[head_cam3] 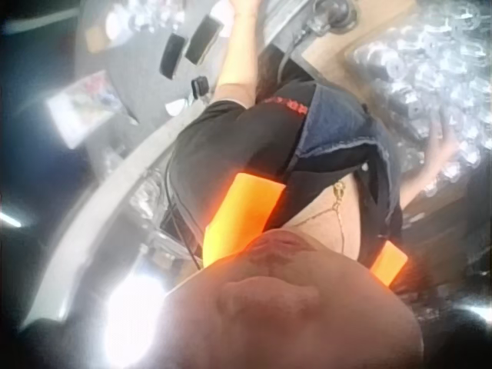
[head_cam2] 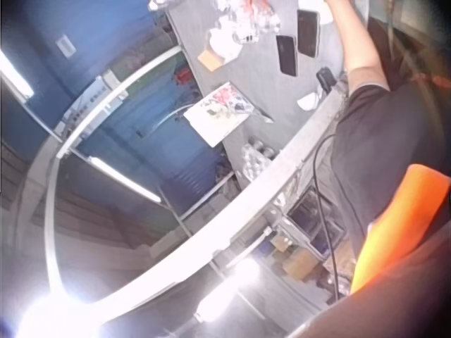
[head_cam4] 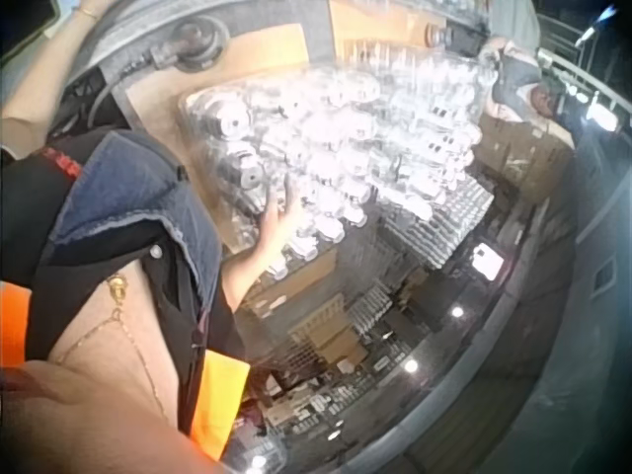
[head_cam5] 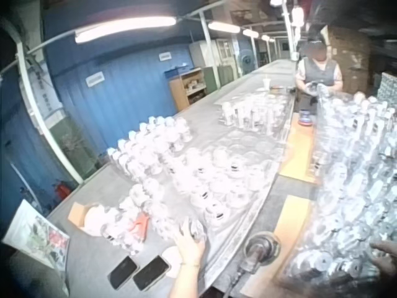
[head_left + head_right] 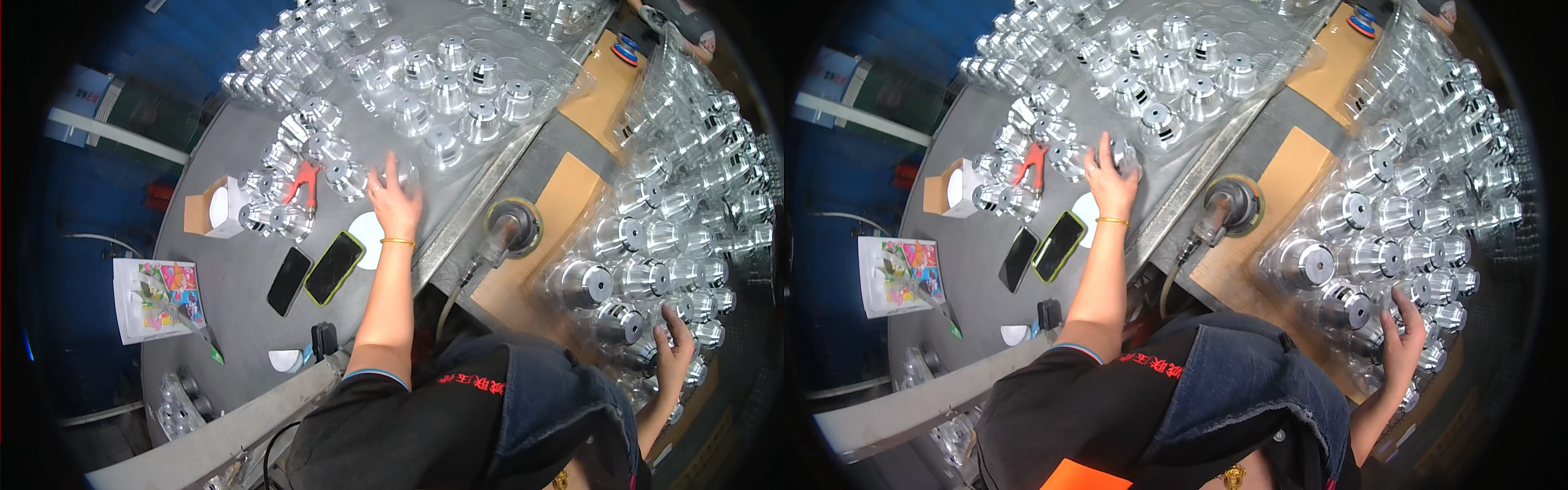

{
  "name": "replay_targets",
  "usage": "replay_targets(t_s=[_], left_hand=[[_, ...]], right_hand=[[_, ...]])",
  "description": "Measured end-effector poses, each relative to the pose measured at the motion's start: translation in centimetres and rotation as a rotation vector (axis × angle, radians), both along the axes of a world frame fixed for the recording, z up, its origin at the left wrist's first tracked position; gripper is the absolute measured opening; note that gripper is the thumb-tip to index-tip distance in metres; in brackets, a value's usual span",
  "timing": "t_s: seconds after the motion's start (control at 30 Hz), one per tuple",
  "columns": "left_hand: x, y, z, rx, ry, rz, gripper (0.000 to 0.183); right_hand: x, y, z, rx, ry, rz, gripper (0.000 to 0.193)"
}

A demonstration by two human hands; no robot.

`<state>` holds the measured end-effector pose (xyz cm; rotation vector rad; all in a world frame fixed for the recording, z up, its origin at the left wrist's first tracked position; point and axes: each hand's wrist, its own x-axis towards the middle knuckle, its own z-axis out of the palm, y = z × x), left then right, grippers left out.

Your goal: The person buffs and smooths the surface of shiny metal housing components with a handheld power sander, then inspects them and moves trays of parts.

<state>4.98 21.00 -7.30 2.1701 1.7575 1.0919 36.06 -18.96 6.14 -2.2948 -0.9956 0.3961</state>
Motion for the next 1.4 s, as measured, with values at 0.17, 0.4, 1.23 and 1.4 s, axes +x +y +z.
replay_targets(t_s=[0.17,0.4,1.23,1.4], left_hand=[[-0.1,-0.9,0.1,-0.196,0.065,0.012,0.081],[-3.0,3.9,1.1,-0.233,0.279,0.216,0.083],[15.7,-19.5,7.4,-0.270,0.023,-1.176,0.082],[15.1,-21.3,10.0,-0.508,-0.401,-1.154,0.085]], right_hand=[[-0.9,-1.8,0.7,-0.057,-0.069,-0.072,0.038],[-1.8,-2.8,1.4,-0.018,-0.114,-0.146,0.036],[-3.8,-4.3,-1.0,0.575,0.688,-0.155,0.024],[-4.1,-2.5,-0.8,0.676,0.891,-0.106,0.031]])
